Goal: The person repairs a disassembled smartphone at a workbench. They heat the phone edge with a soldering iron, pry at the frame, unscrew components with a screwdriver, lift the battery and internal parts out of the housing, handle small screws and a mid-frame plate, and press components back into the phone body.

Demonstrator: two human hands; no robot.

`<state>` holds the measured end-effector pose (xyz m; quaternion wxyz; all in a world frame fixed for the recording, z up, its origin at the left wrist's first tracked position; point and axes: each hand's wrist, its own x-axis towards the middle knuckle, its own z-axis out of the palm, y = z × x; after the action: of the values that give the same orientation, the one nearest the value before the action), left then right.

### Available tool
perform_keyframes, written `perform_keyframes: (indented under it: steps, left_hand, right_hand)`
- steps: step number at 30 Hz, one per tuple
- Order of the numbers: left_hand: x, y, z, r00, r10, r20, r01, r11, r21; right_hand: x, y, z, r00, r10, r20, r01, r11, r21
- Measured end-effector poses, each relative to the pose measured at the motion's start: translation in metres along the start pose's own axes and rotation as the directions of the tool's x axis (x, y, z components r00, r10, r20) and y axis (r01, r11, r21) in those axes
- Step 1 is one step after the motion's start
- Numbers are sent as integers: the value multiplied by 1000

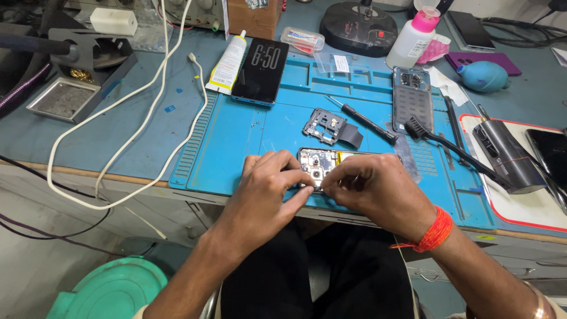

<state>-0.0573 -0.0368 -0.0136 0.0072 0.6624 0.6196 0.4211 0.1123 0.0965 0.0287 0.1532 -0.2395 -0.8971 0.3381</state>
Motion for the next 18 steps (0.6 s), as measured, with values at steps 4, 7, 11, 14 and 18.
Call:
perform_keyframes:
  steps: [4, 7, 11, 14, 18]
  left_hand:
    - [0, 0, 0, 1000, -24, 14, 24, 1000, -7]
    - [2, 0, 1, 999, -44, 23, 44, 999, -6]
    - [2, 0, 1, 996, -78, 35, 78, 997, -14]
    - [2, 1, 1, 996, -85, 21, 86, 996, -29]
    - [2, 1, 0, 996, -91, 13, 91, 996, -26]
  right_hand:
    - [0, -1, -1, 999, -38, 14, 39, 999, -19]
    - [1, -3, -1, 997, -78, -15, 77, 996, -44]
    - [3, -5, -2, 998, -56, 15, 57, 993, -107]
    - [4, -6, -2, 999, -43, 27, 46, 991, -126]
    - [4, -7, -2, 997, -67, 38, 72, 986, -152]
